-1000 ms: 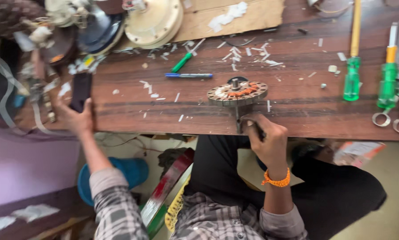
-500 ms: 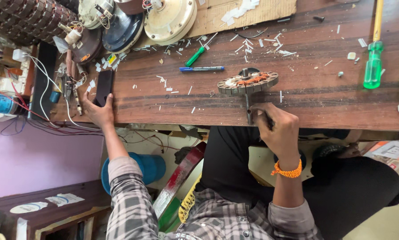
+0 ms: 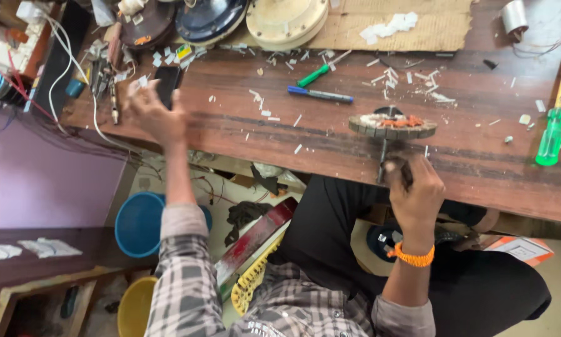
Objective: The person sits at a workbench working on a motor armature, pressing and seating copper wire coils into the slots around the armature by hand, rotating the armature to reach different sections. They briefly pick up a marker and reach toward a cabinet before returning to the armature.
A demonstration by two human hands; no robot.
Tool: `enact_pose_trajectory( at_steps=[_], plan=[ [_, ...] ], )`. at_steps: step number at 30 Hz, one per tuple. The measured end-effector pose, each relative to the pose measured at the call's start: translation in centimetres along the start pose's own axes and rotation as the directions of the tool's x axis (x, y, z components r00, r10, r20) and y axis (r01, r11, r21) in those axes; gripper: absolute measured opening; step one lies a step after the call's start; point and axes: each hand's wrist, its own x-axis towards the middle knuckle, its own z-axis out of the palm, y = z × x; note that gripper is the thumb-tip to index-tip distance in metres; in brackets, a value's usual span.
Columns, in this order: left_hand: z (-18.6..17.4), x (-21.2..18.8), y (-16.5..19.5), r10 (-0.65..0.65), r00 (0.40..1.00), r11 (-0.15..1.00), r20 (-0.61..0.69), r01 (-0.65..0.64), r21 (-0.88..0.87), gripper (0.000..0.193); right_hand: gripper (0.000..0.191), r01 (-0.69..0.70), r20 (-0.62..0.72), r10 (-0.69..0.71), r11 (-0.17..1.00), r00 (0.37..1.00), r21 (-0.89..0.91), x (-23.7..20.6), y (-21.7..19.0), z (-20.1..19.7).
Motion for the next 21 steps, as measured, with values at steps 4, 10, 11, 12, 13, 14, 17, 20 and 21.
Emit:
enact_pose_trajectory(
  at_steps=[4, 10, 11, 12, 13, 14, 17, 20, 21],
  plan=[
    [2.0, 0.7, 8.5, 0.248, 0.845, 0.774, 0.474, 0.121, -0.621, 0.024, 0.025, 0.122, -0.133, -0.124, 0.992, 0.983, -0.022, -0.6, 0.1, 0.3],
    [4.0, -1.7, 16.4, 0.766, 0.538, 0.595, 0.351, -0.39, -0.703, 0.032, 0.013, -0.022, -0.264, 0.16, 0.888, 0.951, 0.459, -2.0, 1.5, -0.8],
    [4.0, -1.9, 16.8, 0.765, 0.568, 0.589, 0.304, -0.425, -0.687, 0.029, 0.012, -0.044, -0.258, 0.167, 0.905, 0.952, 0.424, -2.1, 1.5, -1.2],
    [3.9, -2.2, 17.1, 0.763, 0.593, 0.584, 0.258, -0.461, -0.668, 0.025, 0.011, -0.066, -0.251, 0.176, 0.918, 0.952, 0.391, -2.2, 1.4, -1.8],
    [3.5, -2.3, 17.1, 0.761, 0.614, 0.577, 0.208, -0.495, -0.65, 0.021, 0.01, -0.091, -0.245, 0.187, 0.93, 0.951, 0.356, -2.4, 1.0, -2.3],
    [2.9, -2.4, 17.0, 0.699, 0.699, 0.57, 0.15, -0.418, -0.707, 0.02, 0.01, -0.094, -0.228, 0.209, 0.897, 0.951, 0.432, -2.6, 0.5, -2.9],
    [-0.7, -3.2, 16.0, 0.444, 0.841, 0.437, 0.31, 0.098, -0.894, 0.013, 0.008, -0.108, -0.13, 0.202, 0.852, 0.971, 0.513, -3.2, -1.3, -4.8],
    [-6.1, -6.0, 15.7, 0.647, 0.7, 0.158, 0.301, 0.263, -0.952, 0.022, 0.036, -0.165, 0.097, 0.136, 0.885, 0.986, 0.435, -4.0, -2.9, -4.5],
    [-7.8, -7.3, 15.9, 0.747, 0.634, 0.175, 0.203, 0.107, -0.979, 0.02, 0.071, -0.219, 0.189, 0.146, 0.857, 0.971, 0.466, -4.3, -3.4, -3.2]
  ],
)
